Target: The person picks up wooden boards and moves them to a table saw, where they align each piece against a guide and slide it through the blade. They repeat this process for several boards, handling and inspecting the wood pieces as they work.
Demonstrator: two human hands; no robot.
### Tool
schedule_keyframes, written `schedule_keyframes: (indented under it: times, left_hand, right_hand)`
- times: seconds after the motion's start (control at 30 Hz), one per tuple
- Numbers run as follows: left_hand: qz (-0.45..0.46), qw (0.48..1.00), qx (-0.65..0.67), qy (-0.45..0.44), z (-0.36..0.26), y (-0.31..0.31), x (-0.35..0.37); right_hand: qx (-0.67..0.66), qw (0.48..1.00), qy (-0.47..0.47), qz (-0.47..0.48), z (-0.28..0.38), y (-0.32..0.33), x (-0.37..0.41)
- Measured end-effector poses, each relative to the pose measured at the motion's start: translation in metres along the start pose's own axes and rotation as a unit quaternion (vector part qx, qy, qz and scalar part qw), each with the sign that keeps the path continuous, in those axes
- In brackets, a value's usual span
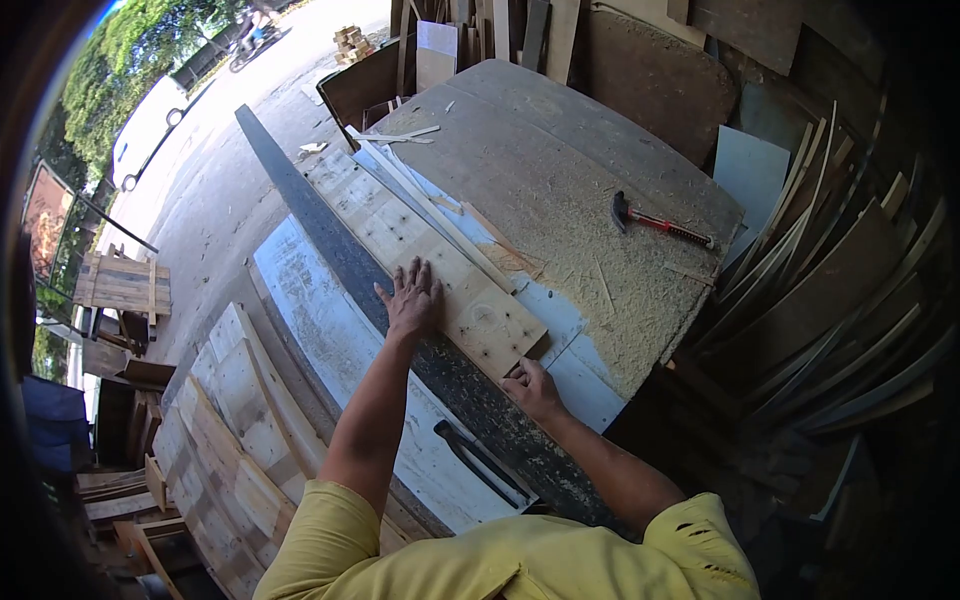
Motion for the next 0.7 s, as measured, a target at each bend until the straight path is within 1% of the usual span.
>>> schedule_keyframes:
  times: [0.13,0.2,0.23,0.43,0.53,0.7]
  left_hand:
    - [0.0,1.0,-0.007,0.007,0.005,0.004,-0.006]
    - [-0.01,1.0,-0.005,0.005,0.009,0.003,-0.011]
    - [-0.02,1.0,-0.004,0.005,0.011,0.003,-0.013]
    - [-0.014,1.0,0.007,0.025,0.021,0.005,-0.024]
    - [-0.01,1.0,-0.007,0.024,0.026,0.004,-0.031]
    - [-0.014,1.0,-0.001,0.027,0.035,0.005,-0.04]
  right_hand:
    - [0.013,1.0,0.01,-0.004,0.004,-0.004,-0.008]
    - [0.038,0.999,-0.003,0.004,0.007,-0.007,-0.011]
    - [0.039,0.999,-0.004,0.003,0.008,-0.008,-0.012]
    - [0.031,0.999,-0.008,0.005,0.022,-0.017,-0.02]
    - [0.018,0.999,-0.029,0.023,0.026,-0.021,-0.024]
    - [0.039,0.999,0.013,0.031,0.021,-0.028,-0.039]
Point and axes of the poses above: each hand's wrist, its own x-axis away from the middle knuckle, its own y-axis out of the back of the hand, z = x × y, the point moved 6 cm from there along -x, towards the middle knuckle, and after that the axes turned 4 degrees about -y, right-handed, at the moved point
